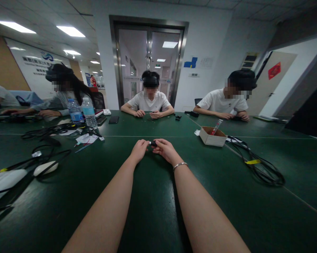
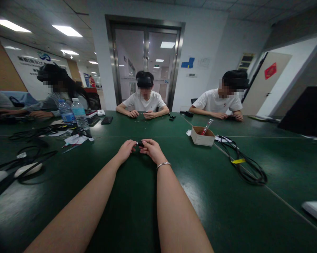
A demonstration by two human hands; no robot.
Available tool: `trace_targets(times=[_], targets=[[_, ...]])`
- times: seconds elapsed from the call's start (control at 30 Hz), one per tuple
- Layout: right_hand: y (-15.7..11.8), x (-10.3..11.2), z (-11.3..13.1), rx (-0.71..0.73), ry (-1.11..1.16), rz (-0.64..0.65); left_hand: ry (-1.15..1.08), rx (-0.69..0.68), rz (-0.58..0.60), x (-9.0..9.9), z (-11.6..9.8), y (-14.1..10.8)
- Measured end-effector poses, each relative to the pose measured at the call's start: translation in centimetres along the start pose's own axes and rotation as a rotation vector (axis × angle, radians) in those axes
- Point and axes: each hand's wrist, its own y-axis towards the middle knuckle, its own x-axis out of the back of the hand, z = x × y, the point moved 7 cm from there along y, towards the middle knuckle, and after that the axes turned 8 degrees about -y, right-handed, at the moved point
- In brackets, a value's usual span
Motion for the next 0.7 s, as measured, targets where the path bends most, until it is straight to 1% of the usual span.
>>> trace_targets(times=[0.13,0.3,0.4,0.57,0.7], targets=[[0.11,0.07,-0.08,0.004,-0.002,-0.002,0.044,0.013,-0.008,0.05,-0.03,-0.01],[0.08,0.09,-0.04,0.007,-0.003,0.004,0.002,0.016,-0.009,0.09,-0.52,-0.22],[0.00,0.05,0.02,0.004,-0.007,0.004,0.030,0.036,-0.001,0.02,-0.51,-0.28],[-0.07,-0.01,0.07,-0.004,-0.011,-0.005,0.014,0.002,-0.006,0.04,-0.53,-0.18],[-0.08,-0.03,0.13,-0.002,-0.016,-0.006,0.046,-0.008,0.007,-0.04,-0.55,-0.15]])
